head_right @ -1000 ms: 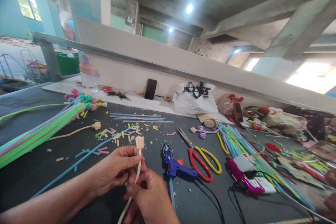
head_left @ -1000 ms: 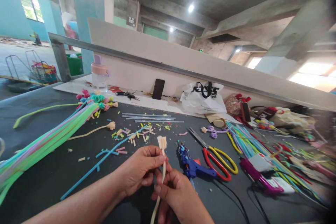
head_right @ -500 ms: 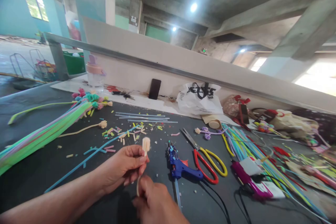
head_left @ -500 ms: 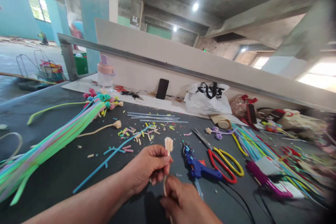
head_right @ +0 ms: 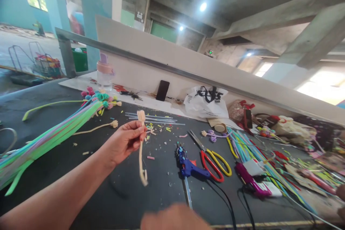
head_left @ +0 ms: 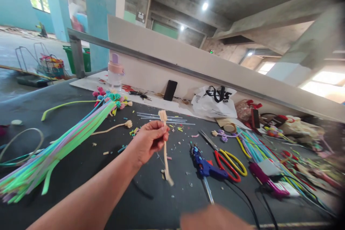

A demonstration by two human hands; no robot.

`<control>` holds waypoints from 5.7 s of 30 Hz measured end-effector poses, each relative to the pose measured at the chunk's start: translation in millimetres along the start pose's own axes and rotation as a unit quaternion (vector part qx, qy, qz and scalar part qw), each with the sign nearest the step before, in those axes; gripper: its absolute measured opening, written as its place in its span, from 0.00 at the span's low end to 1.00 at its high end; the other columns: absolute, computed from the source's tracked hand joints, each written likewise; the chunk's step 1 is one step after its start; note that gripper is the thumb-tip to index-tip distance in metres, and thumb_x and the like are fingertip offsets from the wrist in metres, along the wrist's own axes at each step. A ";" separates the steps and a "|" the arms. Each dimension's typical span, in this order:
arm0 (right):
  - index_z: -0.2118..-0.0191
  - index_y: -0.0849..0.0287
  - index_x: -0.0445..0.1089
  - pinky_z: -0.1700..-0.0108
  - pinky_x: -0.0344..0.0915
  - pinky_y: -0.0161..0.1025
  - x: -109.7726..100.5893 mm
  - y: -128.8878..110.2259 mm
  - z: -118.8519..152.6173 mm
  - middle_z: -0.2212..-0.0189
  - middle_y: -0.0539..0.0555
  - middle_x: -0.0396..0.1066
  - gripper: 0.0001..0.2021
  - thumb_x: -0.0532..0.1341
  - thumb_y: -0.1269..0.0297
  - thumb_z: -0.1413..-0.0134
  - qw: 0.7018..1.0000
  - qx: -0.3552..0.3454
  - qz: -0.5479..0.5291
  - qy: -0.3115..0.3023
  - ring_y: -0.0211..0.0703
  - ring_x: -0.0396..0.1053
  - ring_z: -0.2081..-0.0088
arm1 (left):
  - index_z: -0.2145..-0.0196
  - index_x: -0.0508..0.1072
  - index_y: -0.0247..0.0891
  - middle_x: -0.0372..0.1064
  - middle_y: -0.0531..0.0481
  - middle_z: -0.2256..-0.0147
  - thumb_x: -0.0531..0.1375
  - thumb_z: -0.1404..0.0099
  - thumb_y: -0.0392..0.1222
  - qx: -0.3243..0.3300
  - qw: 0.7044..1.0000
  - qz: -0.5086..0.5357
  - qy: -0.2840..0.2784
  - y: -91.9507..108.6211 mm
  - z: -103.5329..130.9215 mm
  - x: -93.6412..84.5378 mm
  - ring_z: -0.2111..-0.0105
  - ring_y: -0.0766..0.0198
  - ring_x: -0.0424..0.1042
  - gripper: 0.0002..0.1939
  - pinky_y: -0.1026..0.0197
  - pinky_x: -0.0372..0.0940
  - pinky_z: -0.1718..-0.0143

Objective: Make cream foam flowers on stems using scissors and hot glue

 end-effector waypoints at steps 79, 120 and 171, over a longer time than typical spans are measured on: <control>0.57 0.60 0.64 0.59 0.60 0.39 -59.9 145.5 -16.3 0.60 0.57 0.67 0.18 0.54 0.74 0.59 0.950 0.192 0.028 0.244 0.47 0.66 0.60 | 0.73 0.65 0.35 0.66 0.55 0.82 0.61 0.44 0.42 -0.164 0.966 -0.187 -0.076 -72.2 -2.0 1.3 0.90 0.80 0.50 0.09 0.72 0.36 0.89; 0.73 0.55 0.65 0.71 0.65 0.35 -41.0 78.1 -9.3 0.76 0.50 0.68 0.01 0.59 0.66 0.54 0.929 -0.025 -0.039 0.368 0.41 0.68 0.74 | 0.79 0.61 0.36 0.64 0.57 0.85 0.60 0.49 0.45 -0.092 0.950 -0.296 0.050 -68.0 -5.8 -6.1 0.91 0.78 0.52 0.11 0.74 0.41 0.90; 0.75 0.54 0.63 0.73 0.65 0.34 -44.1 77.2 -10.1 0.79 0.49 0.66 0.03 0.59 0.68 0.57 0.924 -0.021 -0.035 0.381 0.40 0.67 0.77 | 0.77 0.62 0.35 0.65 0.55 0.83 0.62 0.48 0.44 -0.123 0.968 -0.217 0.010 -68.5 -4.9 -3.3 0.90 0.79 0.51 0.12 0.74 0.37 0.91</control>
Point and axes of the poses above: each hand's wrist, its own z-axis away from the middle knuckle, its own x-axis out of the palm, y = z × x, the point moved 6 cm from there along -z, towards the middle knuckle
